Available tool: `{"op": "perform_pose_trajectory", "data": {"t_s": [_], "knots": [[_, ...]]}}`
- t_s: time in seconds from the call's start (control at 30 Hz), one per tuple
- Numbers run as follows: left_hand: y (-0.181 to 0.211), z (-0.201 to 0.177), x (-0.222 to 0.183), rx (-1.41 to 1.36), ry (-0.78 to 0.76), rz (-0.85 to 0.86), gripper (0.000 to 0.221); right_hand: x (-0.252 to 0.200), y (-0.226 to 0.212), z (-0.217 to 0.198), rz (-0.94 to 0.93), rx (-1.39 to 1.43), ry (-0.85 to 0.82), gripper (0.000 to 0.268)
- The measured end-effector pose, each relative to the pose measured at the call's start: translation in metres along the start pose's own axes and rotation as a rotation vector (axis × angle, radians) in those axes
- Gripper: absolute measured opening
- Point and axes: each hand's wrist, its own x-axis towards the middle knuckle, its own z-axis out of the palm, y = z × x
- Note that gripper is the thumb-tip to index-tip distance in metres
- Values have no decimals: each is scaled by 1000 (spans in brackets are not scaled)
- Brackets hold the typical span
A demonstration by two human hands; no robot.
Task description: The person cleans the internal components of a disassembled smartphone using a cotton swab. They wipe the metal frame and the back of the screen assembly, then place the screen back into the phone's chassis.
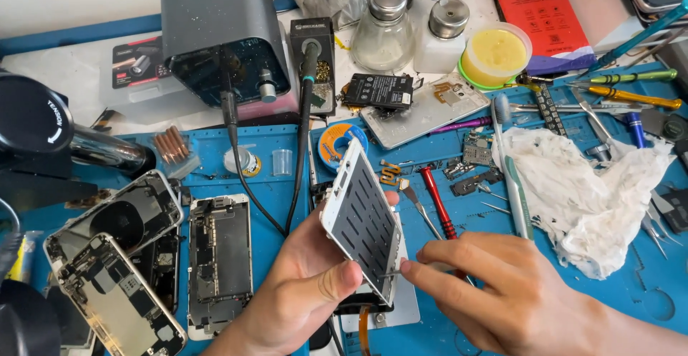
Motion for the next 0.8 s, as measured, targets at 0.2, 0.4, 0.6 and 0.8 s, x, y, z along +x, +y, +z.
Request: {"op": "perform_pose_trajectory", "data": {"t_s": [0.2,0.4,0.6,0.8], "knots": [[1,2,0,-4,0,-13,75,-2,-3,3,38,8,14,25],[2,5,1,31,12,-21,72,-1,-2,4,-30,-9,36,23],[4,8,1,52,46,-61,80,-3,-4,3,32,-13,25,24],[5,9,1,74,48,-73,83,-4,-6,2,53,-42,10,26]]}}
